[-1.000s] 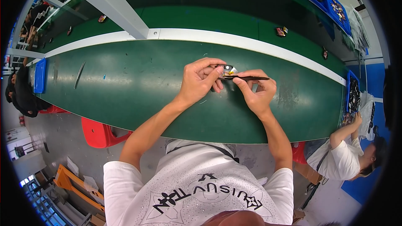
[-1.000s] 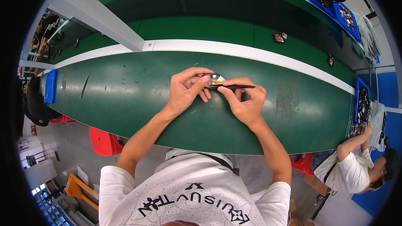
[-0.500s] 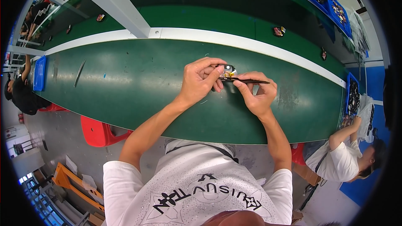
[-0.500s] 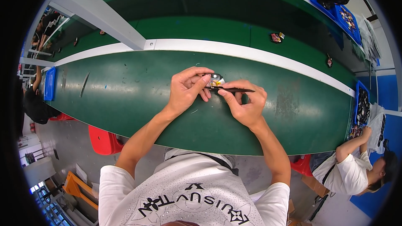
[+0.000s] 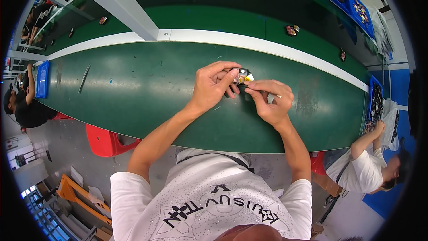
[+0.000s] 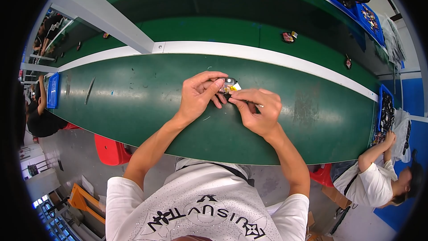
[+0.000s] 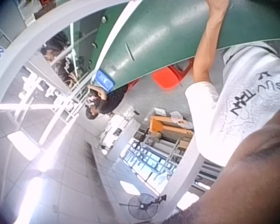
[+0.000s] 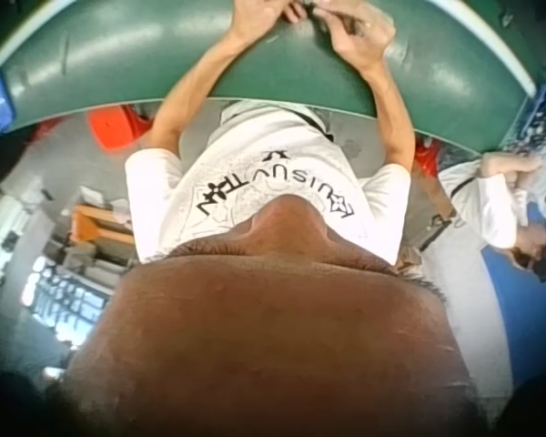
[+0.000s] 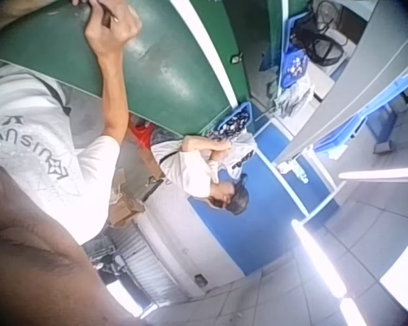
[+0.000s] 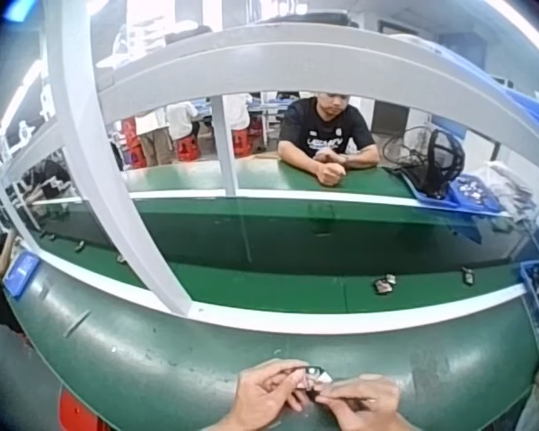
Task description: Inspecting and assembling small electronic components using tweezers at a factory workbench.
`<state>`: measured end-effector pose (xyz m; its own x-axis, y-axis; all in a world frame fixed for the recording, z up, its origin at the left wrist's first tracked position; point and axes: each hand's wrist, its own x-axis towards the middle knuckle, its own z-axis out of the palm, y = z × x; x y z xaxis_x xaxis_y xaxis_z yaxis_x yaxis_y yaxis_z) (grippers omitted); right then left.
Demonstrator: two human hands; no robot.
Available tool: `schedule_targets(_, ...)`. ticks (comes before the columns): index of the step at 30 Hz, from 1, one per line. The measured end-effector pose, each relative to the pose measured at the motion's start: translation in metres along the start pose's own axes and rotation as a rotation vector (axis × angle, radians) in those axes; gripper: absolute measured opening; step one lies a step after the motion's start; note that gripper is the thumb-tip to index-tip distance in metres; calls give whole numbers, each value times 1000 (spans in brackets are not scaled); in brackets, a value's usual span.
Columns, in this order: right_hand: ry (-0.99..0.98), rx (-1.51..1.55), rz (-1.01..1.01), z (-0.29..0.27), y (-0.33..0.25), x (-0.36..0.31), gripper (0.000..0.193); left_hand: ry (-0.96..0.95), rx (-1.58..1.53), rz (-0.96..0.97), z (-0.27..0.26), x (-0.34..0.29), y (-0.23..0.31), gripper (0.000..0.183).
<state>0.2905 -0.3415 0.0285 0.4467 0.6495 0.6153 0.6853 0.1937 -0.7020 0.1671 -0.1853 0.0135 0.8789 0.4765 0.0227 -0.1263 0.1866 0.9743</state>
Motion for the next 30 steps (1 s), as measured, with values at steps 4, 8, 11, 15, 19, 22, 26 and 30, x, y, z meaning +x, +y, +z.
schedule_targets(4,-63,-210,-184,-1,-7,2,21,-11,15,-21,-1,1,1,25)
schedule_targets(8,-37,-234,-250,2,-4,0,24,-17,4,-48,-2,2,-2,26)
schedule_targets(11,-38,-247,-273,3,-3,0,27,-26,52,-10,0,2,-3,26)
schedule_targets(15,-55,-269,-299,4,2,-3,29,39,101,12,5,1,-2,21)
schedule_targets(19,-61,-282,-298,4,6,-6,29,76,196,43,8,0,-6,20)
schedule_targets(22,-47,-275,-304,6,9,-8,29,107,178,16,11,1,-10,16)
schedule_targets(26,-39,-297,-303,6,10,-7,29,129,184,19,14,1,-11,15)
schedule_targets(30,-13,-280,-300,9,12,-9,27,136,272,48,16,-1,-12,17)
